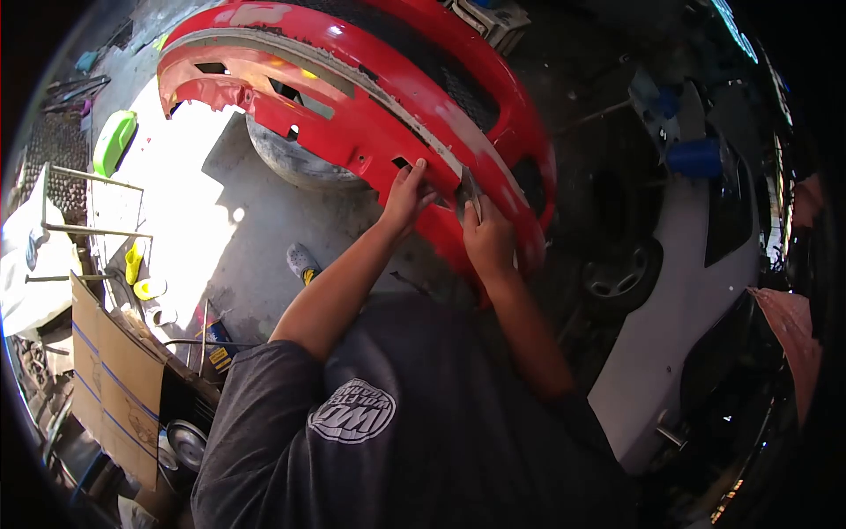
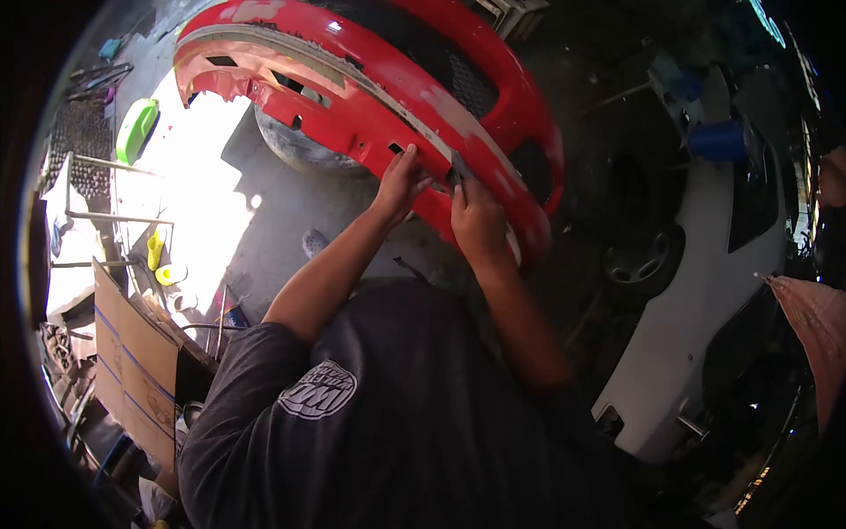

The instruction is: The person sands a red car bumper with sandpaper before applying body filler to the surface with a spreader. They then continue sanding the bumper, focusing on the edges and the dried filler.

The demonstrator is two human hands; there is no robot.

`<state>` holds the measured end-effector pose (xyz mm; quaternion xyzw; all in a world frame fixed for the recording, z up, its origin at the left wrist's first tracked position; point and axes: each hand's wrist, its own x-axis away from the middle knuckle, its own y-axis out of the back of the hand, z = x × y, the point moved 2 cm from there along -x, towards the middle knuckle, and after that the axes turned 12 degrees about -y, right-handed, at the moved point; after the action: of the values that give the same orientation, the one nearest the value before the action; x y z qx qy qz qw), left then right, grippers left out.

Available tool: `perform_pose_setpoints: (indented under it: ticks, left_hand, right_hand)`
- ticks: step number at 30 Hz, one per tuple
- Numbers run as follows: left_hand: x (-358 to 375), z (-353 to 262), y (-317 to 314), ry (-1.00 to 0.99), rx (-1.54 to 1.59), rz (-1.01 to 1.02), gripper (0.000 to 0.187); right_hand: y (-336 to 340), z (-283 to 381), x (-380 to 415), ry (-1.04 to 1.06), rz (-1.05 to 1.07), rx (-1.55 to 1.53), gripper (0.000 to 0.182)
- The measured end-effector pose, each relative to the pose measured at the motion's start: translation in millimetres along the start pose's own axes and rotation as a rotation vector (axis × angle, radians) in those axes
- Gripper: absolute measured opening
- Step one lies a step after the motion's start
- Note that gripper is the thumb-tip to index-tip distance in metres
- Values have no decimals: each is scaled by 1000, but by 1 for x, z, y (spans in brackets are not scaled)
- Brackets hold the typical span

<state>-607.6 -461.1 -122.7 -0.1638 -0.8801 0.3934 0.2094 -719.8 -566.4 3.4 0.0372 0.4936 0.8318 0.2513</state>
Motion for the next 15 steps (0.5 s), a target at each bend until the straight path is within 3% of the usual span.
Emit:
perform_pose_setpoints:
  ticks: [15]
  left_hand:
    - [4, -10, -10, 5, 7, -27, 38]
  right_hand:
    - [6, -6, -5, 6, 9, -117, 19]
